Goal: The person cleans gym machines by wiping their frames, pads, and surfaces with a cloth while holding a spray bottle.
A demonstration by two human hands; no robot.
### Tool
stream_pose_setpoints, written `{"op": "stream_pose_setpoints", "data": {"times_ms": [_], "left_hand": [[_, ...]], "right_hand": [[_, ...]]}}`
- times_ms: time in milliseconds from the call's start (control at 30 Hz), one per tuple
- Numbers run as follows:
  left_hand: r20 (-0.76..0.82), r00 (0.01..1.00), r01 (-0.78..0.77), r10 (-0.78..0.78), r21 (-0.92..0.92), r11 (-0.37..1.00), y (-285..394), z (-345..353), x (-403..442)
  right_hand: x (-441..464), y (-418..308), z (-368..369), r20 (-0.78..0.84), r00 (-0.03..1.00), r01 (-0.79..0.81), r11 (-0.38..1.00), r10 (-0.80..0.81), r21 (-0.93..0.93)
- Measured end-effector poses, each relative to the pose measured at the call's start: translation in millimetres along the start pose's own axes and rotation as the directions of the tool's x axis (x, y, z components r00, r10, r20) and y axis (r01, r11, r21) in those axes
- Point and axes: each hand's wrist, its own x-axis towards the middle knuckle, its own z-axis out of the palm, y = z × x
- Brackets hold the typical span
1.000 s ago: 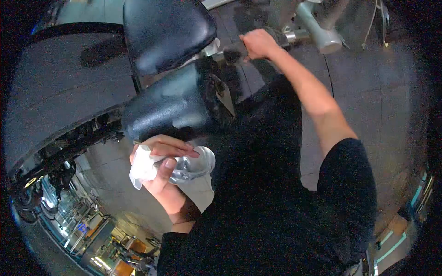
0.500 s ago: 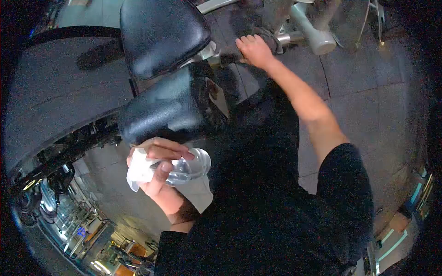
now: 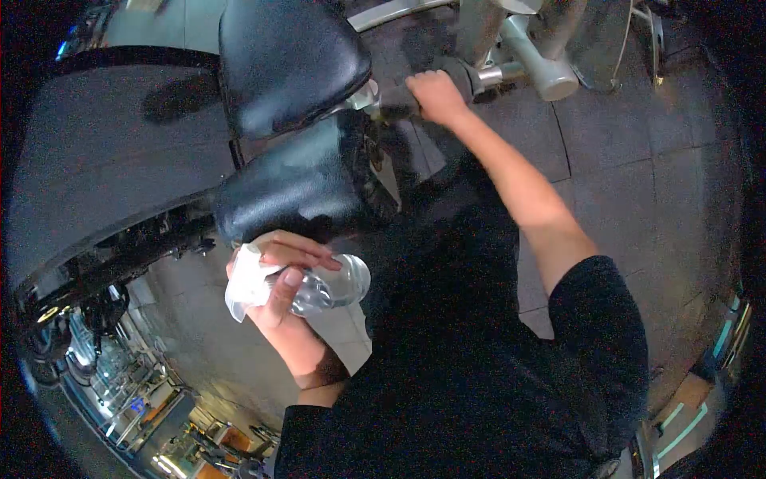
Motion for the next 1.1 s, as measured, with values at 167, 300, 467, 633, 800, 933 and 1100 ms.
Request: {"op": "stream_pose_setpoints", "data": {"times_ms": [167,300,467,633,800,933,1100], "left_hand": [[0.066,0.998,-0.008,0.006,0.028,1.0,2.5,-2.1,5.7],[0.061,0.998,0.015,-0.016,0.01,1.0,-1.6,-8.1,2.5],[0.023,1.0,0.006,-0.009,0.148,0.989,5.7,0.7,0.9],[0.071,0.997,-0.048,0.034,0.195,0.98,-0.1,-9.1,-1.4],[0.041,0.999,0.02,-0.024,0.092,0.996,7.2,-0.6,-0.1],[0.072,0.997,-0.036,0.029,0.097,0.995,1.7,-4.7,2.4],[0.077,0.997,-0.007,-0.002,0.114,0.993,6.1,-0.8,0.9]], "right_hand": [[16.5,-33.0,41.8,-0.049,0.998,0.046,0.999,-0.045,0.015],[33.6,-58.4,86.8,-0.115,0.99,0.099,0.986,-0.084,0.135],[24.2,-24.3,26.4,0.001,0.98,0.193,0.957,-0.198,0.216],[-18.6,57.4,-27.7,0.007,0.981,0.187,0.962,-0.192,0.201],[-15.1,17.4,1.4,-0.088,0.993,0.071,0.99,-0.082,-0.12],[45.3,1.2,-25.5,0.444,0.895,0.033,0.999,-0.038,0.019],[92.3,-0.5,-25.6,0.891,0.425,-0.175,0.951,-0.161,0.255]]}}
